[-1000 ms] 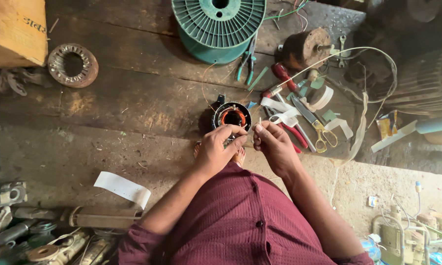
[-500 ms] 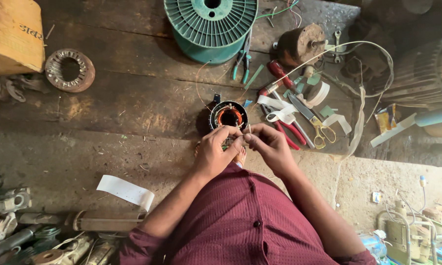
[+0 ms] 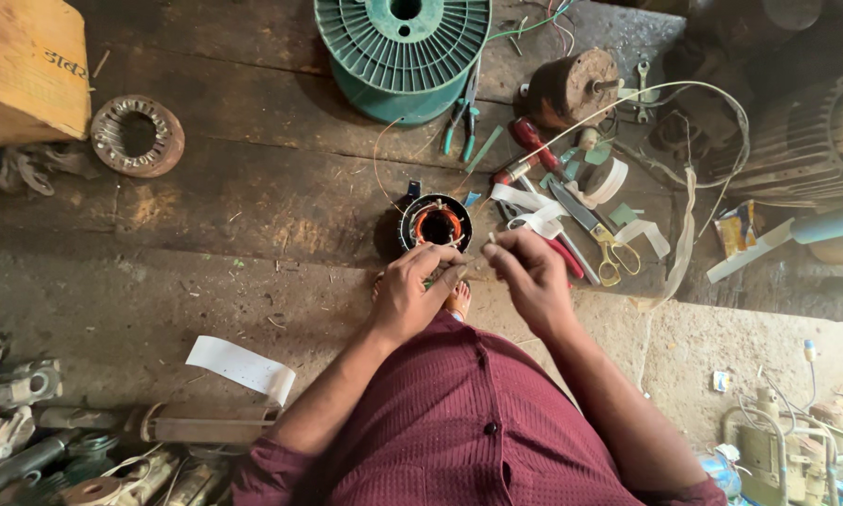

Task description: The person repairs an electrical motor stator by stripping copper wire insulation, twisting wire ends, and wrapping them with insulating tape. They use pliers and a knife to strip and cut the wires, then apply tape to insulate the connections.

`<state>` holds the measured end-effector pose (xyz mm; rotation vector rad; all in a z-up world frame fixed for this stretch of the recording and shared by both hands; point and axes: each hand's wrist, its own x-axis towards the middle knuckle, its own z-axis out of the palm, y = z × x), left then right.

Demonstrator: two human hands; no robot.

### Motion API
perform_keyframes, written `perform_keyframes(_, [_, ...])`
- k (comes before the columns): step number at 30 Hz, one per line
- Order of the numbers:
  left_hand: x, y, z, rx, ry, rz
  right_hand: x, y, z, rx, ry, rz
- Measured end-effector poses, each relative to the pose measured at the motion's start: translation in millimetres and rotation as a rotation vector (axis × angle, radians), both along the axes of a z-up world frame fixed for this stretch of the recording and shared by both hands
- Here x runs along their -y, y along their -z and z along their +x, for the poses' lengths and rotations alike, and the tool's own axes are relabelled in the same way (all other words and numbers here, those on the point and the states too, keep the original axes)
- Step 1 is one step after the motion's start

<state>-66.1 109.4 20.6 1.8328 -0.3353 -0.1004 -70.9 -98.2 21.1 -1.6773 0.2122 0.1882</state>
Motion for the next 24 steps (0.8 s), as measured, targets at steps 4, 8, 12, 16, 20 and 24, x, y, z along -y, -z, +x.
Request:
perform_keyframes(4, [-3.1,-1.0,1.0,0.100,-0.038,-0.009,25.4,-45.4,11.1,0.061,0.064,-0.012])
perform_keyframes(8, [-6.5,-10.5,-2.8,0.083,-0.113,0.017,53.0,-83.0,13.7,0.349,0.119,0.056])
perform_keyframes(12, [2.7,-24.0,2.1,0.094,-0.076,-0.067,42.4,-75.0,13.0,0.303,0.001,0.021])
perform_keyframes(16, [11.8,-32.8,6.2,0.146,-0.070,-0.069,17.0,-54.9,9.4,0.089,0.014,0.276])
perform_keyframes(20, [12.6,-37.1,7.9,0.154,-0.075,-0.029,-1.3,-43.1,7.9,0.035,0.061,0.484])
perform_keyframes(24, [11.5,-39.4,6.5,0.078,-0.061,-0.024,-2.5,-36.7,11.1,-0.059,0.099,0.601])
